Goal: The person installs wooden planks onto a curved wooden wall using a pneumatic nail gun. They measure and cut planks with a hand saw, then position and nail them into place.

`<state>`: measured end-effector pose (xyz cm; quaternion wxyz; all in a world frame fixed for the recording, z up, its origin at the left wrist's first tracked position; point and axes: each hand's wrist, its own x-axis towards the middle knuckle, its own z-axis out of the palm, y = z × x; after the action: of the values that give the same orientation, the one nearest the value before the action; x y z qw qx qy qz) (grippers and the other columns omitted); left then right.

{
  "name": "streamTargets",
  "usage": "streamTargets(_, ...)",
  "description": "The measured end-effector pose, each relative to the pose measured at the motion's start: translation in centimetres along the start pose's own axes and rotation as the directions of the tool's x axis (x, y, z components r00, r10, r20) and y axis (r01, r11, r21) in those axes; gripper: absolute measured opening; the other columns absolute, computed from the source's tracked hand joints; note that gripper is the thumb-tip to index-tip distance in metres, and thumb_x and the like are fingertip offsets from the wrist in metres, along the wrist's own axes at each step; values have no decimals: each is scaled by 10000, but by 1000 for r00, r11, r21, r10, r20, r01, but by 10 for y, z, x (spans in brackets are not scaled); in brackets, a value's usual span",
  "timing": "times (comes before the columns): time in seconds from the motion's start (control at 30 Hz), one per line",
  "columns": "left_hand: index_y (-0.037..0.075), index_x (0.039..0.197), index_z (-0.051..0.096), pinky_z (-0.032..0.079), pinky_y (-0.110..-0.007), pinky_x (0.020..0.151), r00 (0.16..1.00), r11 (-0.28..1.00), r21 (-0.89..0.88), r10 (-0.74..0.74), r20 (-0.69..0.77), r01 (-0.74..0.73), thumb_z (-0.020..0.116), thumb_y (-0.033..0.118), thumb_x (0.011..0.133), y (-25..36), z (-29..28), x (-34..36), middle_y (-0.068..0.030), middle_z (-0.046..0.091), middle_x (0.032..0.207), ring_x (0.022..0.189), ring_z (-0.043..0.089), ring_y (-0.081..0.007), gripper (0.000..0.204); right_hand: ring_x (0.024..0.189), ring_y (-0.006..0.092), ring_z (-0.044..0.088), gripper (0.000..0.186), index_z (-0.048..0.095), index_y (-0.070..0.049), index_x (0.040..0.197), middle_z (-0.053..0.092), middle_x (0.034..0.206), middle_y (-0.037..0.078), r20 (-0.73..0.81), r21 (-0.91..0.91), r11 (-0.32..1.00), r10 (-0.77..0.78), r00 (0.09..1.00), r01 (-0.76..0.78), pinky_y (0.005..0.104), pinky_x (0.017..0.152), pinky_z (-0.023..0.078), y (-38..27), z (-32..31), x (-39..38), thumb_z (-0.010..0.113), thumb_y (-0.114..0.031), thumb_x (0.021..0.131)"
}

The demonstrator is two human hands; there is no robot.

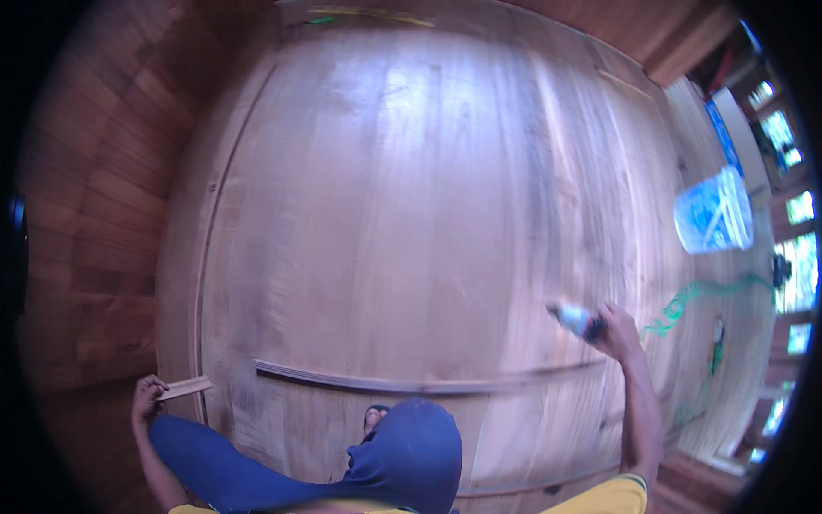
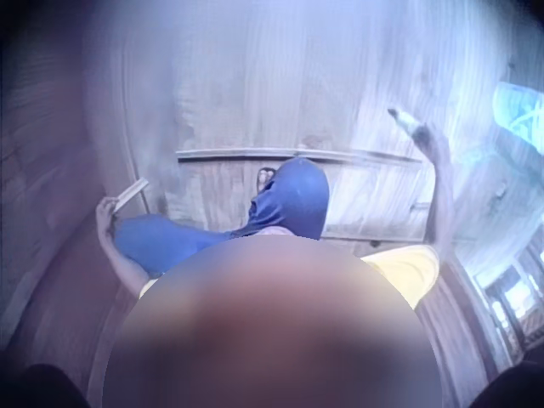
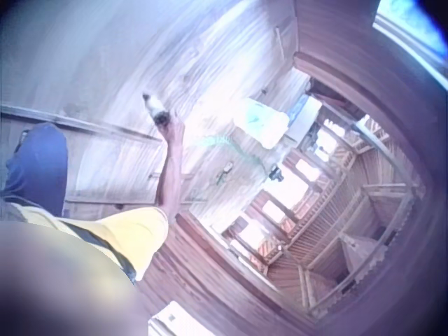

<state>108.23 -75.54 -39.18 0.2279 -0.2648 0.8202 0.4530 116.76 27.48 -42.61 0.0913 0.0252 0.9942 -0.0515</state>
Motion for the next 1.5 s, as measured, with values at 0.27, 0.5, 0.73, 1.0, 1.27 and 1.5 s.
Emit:
streamTargets(0.27, 8, 940, 637, 517, -268, 658, 756, 761, -81, 649, 89, -643, 536, 48, 948, 200, 143, 8, -30, 511, 932, 772, 562, -102, 109, 640, 161, 655, 141, 595, -29, 1010, 647, 796, 64, -177, 969, -93, 373, 911, 227, 313, 590, 548, -260, 3, 75, 667, -131, 942)
streamTargets(0.5, -22, 1216, 553, 533, -410, 734, 305, 342, 310, 938, -162, -887, 931, 433, 632, 148, 309, -65, -201, 481, 1097, 965, 565, -298, 831, 679, 152, 597, 192, 528, -71, 1042, 562, 838, 39, 102, 666, -738, 231, 968, 106, 339, 595, 531, -449, 46, 103, 618, -235, 996)
streamTargets(0.73, -72, 1244, 524, 485, -470, 879, 523, 557, 287, 831, -192, -780, 916, 414, 660, 35, 289, -55, -234, 473, 1097, 1033, 514, -383, 855, 661, 141, 578, 205, 524, -94, 1011, 555, 819, 26, 193, 738, -663, 36, 980, -121, 344, 592, 525, -527, 105, 58, 641, -259, 973)
streamTargets(1.0, -18, 1112, 546, 528, -504, 774, 565, 655, 421, 755, -334, -627, 853, 466, 722, 35, 282, -65, -232, 492, 1064, 973, 565, -415, 694, 652, 140, 575, 196, 507, -106, 977, 564, 814, 28, 246, 684, -711, 16, 969, -162, 341, 594, 523, -556, 96, 52, 648, -242, 962)
streamTargets(1.27, 22, 1024, 589, 537, -485, 655, 520, 633, 504, 772, -365, -587, 876, 506, 681, 25, 260, -69, -166, 528, 997, 872, 617, -376, 658, 658, 156, 580, 199, 530, -67, 996, 543, 815, 44, 299, 622, -767, 44, 953, -159, 347, 592, 533, -576, 108, 44, 629, -236, 960)
streamTargets(1.5, 44, 924, 581, 525, -490, 615, 556, 637, 594, 754, -349, -491, 809, 681, 659, 24, 263, -65, -145, 532, 982, 794, 638, -370, 726, 639, 148, 580, 187, 519, -95, 986, 559, 804, 27, 308, 635, -756, 61, 950, -157, 347, 600, 523, -573, 112, 44, 640, -236, 970)
